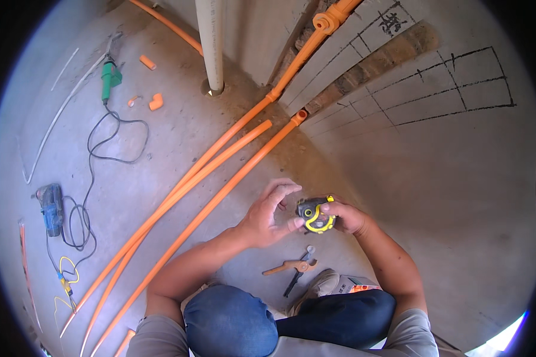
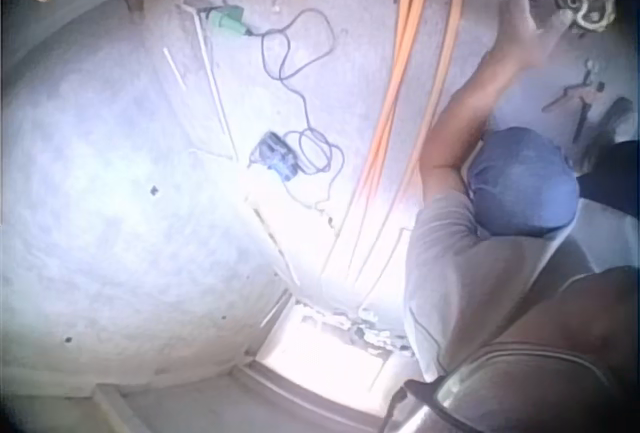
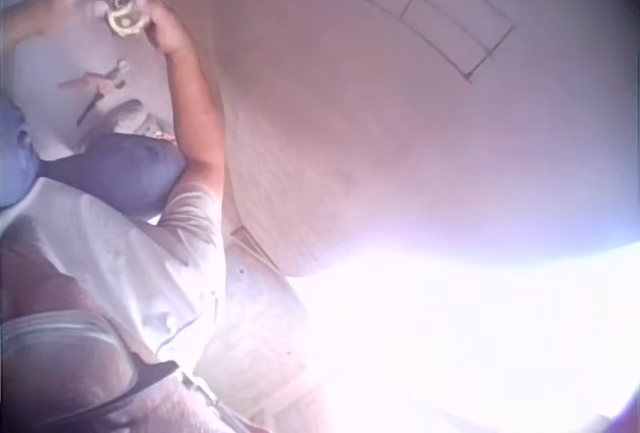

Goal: The person measures, cuts, and joins orange plastic pipes in a renovation site. They use a measuring tape and pencil to mark the pipes, a pipe cutter to shorten them, and a heat fusion tool to join sections and fittings together.

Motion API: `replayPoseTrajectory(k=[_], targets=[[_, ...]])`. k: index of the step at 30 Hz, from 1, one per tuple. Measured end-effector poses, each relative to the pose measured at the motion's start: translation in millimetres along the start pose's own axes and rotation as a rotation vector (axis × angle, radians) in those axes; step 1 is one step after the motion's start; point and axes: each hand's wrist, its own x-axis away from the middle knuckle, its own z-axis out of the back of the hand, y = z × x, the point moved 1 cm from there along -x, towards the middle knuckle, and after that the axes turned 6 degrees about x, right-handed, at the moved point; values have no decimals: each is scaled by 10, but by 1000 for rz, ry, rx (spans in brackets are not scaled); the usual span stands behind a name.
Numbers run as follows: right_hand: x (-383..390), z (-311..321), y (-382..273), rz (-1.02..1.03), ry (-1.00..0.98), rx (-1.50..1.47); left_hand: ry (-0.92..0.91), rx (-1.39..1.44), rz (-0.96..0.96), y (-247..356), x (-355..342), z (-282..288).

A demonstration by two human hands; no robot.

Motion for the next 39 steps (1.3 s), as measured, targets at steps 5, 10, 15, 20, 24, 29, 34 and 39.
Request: replayPoseTrajectory(k=[5, 10, 15, 20, 24, 29, 34, 39], targets=[[-134, -152, 109, -99, 268, 110, -57, 85, 41, -165, 67, -180], [-207, -391, -118, -241, 554, 791, 122, 352, 421, -438, 154, -157], [-175, -614, -242, 453, 207, 1701, 179, 259, 454, -521, 192, -168], [-269, -678, -273, 92, 212, 1543, 231, 885, 638, -397, 176, -96], [-112, -672, -475, 29, 240, 1429, -5, 924, 608, -408, 241, 61], [294, -388, -772, -240, 160, 1514, -295, 553, 430, -467, 274, 482], [1102, -402, -1436, -554, 563, 1756, -158, 108, 194, -567, 62, 991], [1568, -863, -2115, -587, 1115, 2096, 52, 25, 285, -976, -357, 1427]])
